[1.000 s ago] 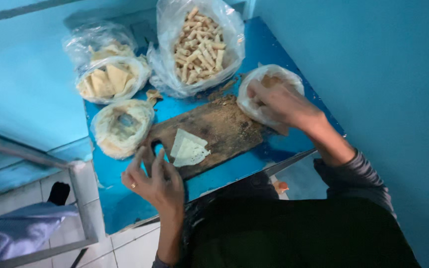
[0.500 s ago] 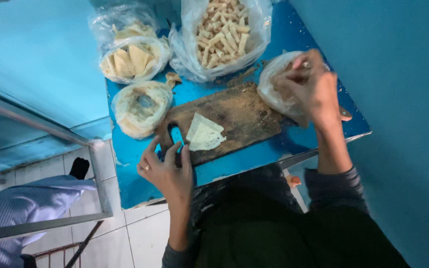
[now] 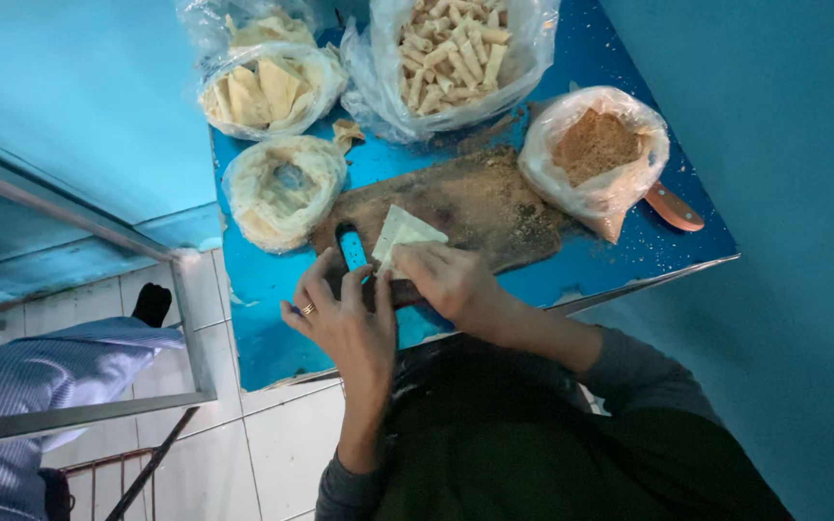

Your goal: The person sits at a small blue table and folds square dough pieces one at a time on a wooden board, pressing each fold closed and placing the folded piece aside. They take new dough pieces from a pile and a plastic bag, occasionally brushing off the board, repeating the folding cycle throughout the clip.

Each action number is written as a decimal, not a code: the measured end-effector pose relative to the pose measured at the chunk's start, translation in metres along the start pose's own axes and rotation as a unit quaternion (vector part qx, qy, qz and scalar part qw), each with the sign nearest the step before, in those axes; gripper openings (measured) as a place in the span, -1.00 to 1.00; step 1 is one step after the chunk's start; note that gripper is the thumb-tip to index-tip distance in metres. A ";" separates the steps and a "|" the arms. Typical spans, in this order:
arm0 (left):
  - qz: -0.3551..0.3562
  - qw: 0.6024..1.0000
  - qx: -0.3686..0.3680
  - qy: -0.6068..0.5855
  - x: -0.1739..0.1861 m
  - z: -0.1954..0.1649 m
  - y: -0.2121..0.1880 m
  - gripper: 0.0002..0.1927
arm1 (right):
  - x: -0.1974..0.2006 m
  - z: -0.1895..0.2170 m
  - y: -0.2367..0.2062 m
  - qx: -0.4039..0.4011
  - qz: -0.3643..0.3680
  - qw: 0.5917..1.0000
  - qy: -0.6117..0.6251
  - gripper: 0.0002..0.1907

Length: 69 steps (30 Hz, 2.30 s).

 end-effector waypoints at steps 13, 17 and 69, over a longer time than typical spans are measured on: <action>0.015 1.000 -0.015 0.006 -0.002 -0.012 0.001 -0.89 | 0.035 -0.009 -0.020 -0.171 -0.043 0.983 -0.049 -0.65; 0.017 1.000 -0.022 -0.010 -0.003 -0.015 0.004 -0.90 | 0.027 -0.007 -0.016 -0.182 -0.064 0.981 -0.021 -0.69; 0.170 0.963 -0.196 -0.079 -0.010 0.000 0.066 -0.59 | 0.015 -0.058 0.029 -0.165 0.131 0.962 0.175 -0.79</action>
Point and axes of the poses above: each hand's wrist, its own y-axis towards the middle knuckle, its own x-axis out of the back of the hand, z = x × y, the point moved 5 cm from there along y, towards the middle knuckle, and after that the axes turned 7 degrees about z, right-handed, at the moved point
